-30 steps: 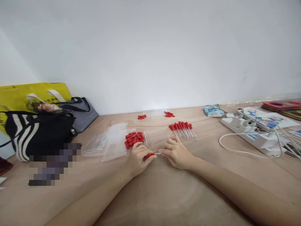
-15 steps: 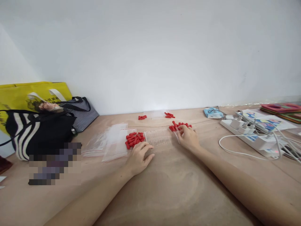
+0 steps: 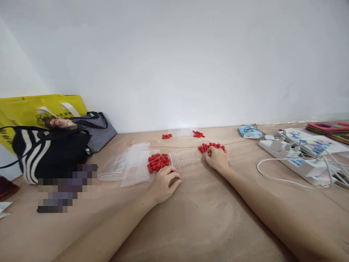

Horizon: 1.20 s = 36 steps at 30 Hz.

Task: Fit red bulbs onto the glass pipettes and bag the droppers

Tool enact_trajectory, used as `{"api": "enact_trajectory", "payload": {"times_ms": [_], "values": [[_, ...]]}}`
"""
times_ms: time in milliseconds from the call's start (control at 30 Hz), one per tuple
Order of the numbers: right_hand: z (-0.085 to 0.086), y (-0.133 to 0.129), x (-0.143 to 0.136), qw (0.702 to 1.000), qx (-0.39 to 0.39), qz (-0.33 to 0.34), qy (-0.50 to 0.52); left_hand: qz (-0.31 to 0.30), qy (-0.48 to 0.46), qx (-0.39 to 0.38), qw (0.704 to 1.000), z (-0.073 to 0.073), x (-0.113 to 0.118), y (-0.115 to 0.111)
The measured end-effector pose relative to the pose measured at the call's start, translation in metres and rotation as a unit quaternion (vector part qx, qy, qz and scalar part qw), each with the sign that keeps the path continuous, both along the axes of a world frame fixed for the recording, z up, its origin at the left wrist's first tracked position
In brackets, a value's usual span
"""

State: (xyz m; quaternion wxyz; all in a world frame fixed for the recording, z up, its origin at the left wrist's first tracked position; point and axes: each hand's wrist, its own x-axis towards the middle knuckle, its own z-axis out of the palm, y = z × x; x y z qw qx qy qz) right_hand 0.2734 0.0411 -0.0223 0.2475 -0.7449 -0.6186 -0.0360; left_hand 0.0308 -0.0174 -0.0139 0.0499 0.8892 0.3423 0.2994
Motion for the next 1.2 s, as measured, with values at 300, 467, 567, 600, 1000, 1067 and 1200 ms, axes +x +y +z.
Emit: {"api": "enact_trajectory", "payload": {"times_ms": [300, 467, 567, 600, 1000, 1067, 1200], "values": [[0.006, -0.008, -0.022, 0.998, 0.006, 0.052, -0.046, 0.001, 0.013, 0.003, 1.000, -0.001, 0.000, 0.001], [0.013, -0.002, -0.036, 0.995, -0.087, 0.026, -0.046, 0.065, 0.021, 0.034, 0.997, -0.003, 0.000, 0.002], [0.015, 0.003, -0.039, 0.992, -0.120, 0.019, -0.039, 0.113, 0.012, 0.062, 0.992, -0.002, -0.002, 0.006], [0.016, 0.004, -0.040, 0.991, -0.125, 0.017, -0.037, 0.128, 0.008, 0.070, 0.989, -0.001, -0.003, 0.008], [0.017, 0.007, -0.044, 0.991, -0.123, 0.004, -0.045, 0.305, 0.033, 0.075, 0.949, 0.008, -0.028, 0.033], [0.019, 0.005, -0.044, 0.992, -0.116, 0.013, -0.047, 0.303, 0.040, 0.079, 0.949, 0.007, -0.027, 0.031], [0.025, -0.008, -0.042, 0.991, -0.096, 0.078, -0.052, 0.306, 0.038, 0.082, 0.948, 0.010, -0.029, 0.030]]}}
